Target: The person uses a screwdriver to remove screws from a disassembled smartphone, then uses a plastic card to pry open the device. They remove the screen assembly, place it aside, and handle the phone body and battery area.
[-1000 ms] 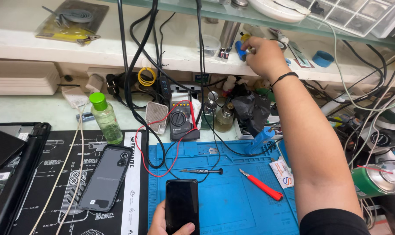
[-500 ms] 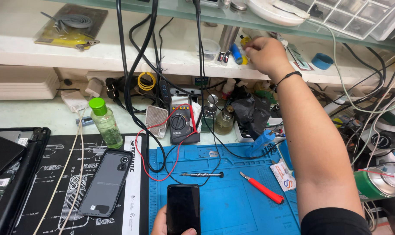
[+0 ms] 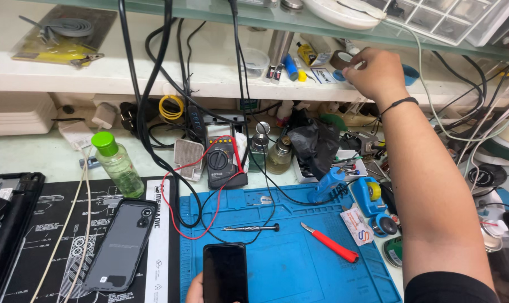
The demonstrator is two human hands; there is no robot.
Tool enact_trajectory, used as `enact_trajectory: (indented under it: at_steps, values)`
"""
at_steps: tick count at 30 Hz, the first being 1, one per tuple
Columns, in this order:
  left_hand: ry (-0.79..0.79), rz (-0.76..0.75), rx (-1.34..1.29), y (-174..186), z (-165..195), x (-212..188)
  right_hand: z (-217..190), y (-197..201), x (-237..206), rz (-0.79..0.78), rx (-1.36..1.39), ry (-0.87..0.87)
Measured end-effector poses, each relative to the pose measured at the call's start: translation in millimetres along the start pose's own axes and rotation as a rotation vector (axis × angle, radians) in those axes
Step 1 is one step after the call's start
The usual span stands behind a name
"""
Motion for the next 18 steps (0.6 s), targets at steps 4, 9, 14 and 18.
enact_trajectory:
  at_steps: [4, 9, 14, 18]
  values:
    - [-0.005, 0.003, 0.014, 2.6, 2.4, 0.9, 11.3, -6.1, 1.8, -0.033, 0.010, -0.057]
    - [0.012, -0.002, 0.038, 0.7, 3.5, 4.9, 2.9, -7.1, 2.5, 0.025, -0.029, -0.041]
    - [0.035, -0.003, 0.055, 1.0, 2.1, 3.9, 14.9, -8.8, 6.1, 0.034, -0.088, -0.143]
    - [0.049, -0.001, 0.060, 4.3, -2.3, 1.2, 17.1, -9.6, 5.1, 0.049, -0.062, -0.053]
Point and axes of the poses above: each hand's wrist, its own x-axis towards the middle knuckle, its own y-axis out of the back of the hand, z = x × y, the point moved 10 cm from there along x, towards the middle knuckle, and after that the axes turned 11 degrees about -x, right-handed, at the moved point
